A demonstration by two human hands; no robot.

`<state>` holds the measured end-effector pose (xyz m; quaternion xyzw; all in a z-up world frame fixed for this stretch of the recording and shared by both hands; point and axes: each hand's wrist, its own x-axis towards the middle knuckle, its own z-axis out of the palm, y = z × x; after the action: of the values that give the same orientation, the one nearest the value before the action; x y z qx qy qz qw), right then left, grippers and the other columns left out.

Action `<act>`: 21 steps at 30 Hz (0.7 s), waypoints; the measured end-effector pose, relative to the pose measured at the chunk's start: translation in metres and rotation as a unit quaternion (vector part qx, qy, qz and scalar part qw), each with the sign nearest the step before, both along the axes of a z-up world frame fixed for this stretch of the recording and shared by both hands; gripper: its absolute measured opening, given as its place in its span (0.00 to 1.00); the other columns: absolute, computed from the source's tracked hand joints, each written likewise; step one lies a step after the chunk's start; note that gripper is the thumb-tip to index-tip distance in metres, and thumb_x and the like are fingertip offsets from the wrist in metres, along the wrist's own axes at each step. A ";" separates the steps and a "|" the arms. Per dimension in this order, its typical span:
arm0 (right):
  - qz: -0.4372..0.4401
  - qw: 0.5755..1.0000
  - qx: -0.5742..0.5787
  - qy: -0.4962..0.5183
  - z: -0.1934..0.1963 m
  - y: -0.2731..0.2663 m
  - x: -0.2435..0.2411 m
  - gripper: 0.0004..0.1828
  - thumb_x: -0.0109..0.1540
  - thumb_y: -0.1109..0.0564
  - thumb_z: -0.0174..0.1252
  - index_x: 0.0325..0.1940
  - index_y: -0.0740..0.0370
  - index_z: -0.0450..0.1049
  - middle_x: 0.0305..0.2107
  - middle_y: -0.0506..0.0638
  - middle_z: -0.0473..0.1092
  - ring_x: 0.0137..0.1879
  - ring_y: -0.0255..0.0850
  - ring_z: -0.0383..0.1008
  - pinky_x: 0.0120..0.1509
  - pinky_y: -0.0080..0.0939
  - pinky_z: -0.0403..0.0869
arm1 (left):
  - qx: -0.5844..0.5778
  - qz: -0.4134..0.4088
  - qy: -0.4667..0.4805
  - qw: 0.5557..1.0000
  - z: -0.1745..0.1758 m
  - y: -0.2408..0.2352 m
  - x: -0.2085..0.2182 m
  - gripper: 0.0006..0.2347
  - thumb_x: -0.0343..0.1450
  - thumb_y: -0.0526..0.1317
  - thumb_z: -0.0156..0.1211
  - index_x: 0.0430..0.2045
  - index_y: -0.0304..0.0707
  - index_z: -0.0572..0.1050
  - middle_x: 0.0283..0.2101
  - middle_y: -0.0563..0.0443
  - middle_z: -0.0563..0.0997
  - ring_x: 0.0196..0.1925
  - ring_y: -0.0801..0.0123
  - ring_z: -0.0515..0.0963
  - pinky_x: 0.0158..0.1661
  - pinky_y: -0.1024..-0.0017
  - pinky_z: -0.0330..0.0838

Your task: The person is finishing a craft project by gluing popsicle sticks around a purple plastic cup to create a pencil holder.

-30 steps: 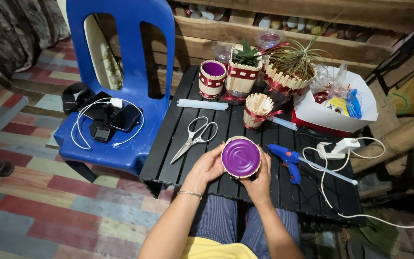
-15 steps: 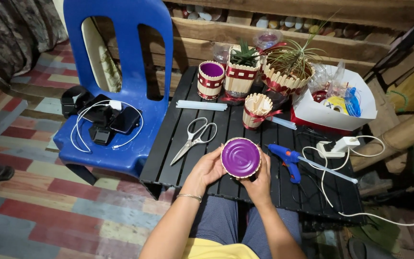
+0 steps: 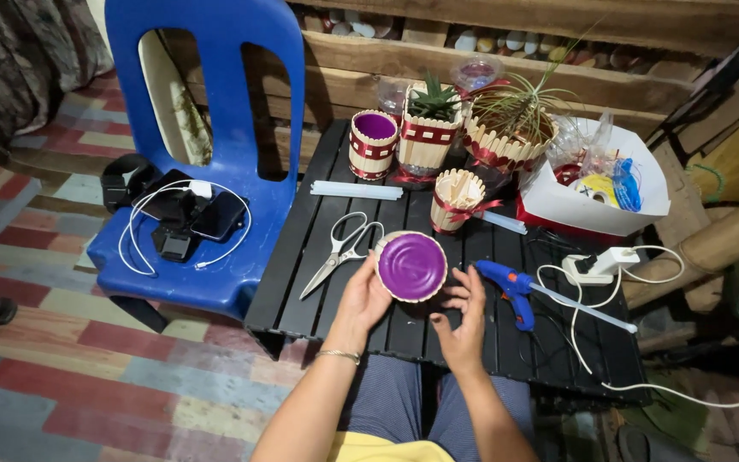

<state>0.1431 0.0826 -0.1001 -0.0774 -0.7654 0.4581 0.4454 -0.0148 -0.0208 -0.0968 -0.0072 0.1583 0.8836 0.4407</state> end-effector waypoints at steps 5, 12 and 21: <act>0.007 0.999 -0.017 0.026 -0.007 0.007 0.000 0.52 0.62 0.40 0.59 0.80 0.64 0.42 0.64 0.63 0.59 0.56 0.50 0.69 0.53 0.46 0.75 | -0.039 0.130 0.087 0.987 0.011 0.004 -0.016 0.06 0.73 0.35 0.60 0.40 0.33 0.79 0.45 0.41 0.83 0.49 0.58 0.82 0.58 0.62 0.73; 0.015 0.999 -0.026 0.021 0.003 0.003 -0.008 0.70 0.50 0.50 0.76 0.81 0.65 0.34 0.70 0.68 0.50 0.69 0.57 0.59 0.67 0.55 0.67 | -0.166 0.130 0.273 0.939 0.002 0.007 -0.047 0.06 0.69 0.38 0.66 0.27 0.36 0.77 0.26 0.50 0.83 0.30 0.71 0.82 0.37 0.76 0.76; 0.051 0.988 -0.130 -0.061 0.006 0.003 -0.010 0.65 0.51 0.59 0.75 0.81 0.62 0.39 0.74 0.65 0.48 0.77 0.56 0.51 0.76 0.55 0.60 | -0.271 0.143 0.605 0.735 0.100 -0.011 -0.012 0.04 0.64 0.36 0.71 0.25 0.40 0.81 0.23 0.53 0.73 0.32 0.71 0.73 0.38 0.73 0.69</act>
<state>0.1334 0.0859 -0.0942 -0.1237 -0.7282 0.5700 0.3600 -0.0266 -0.0316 0.0030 0.3877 0.6211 0.6738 0.0997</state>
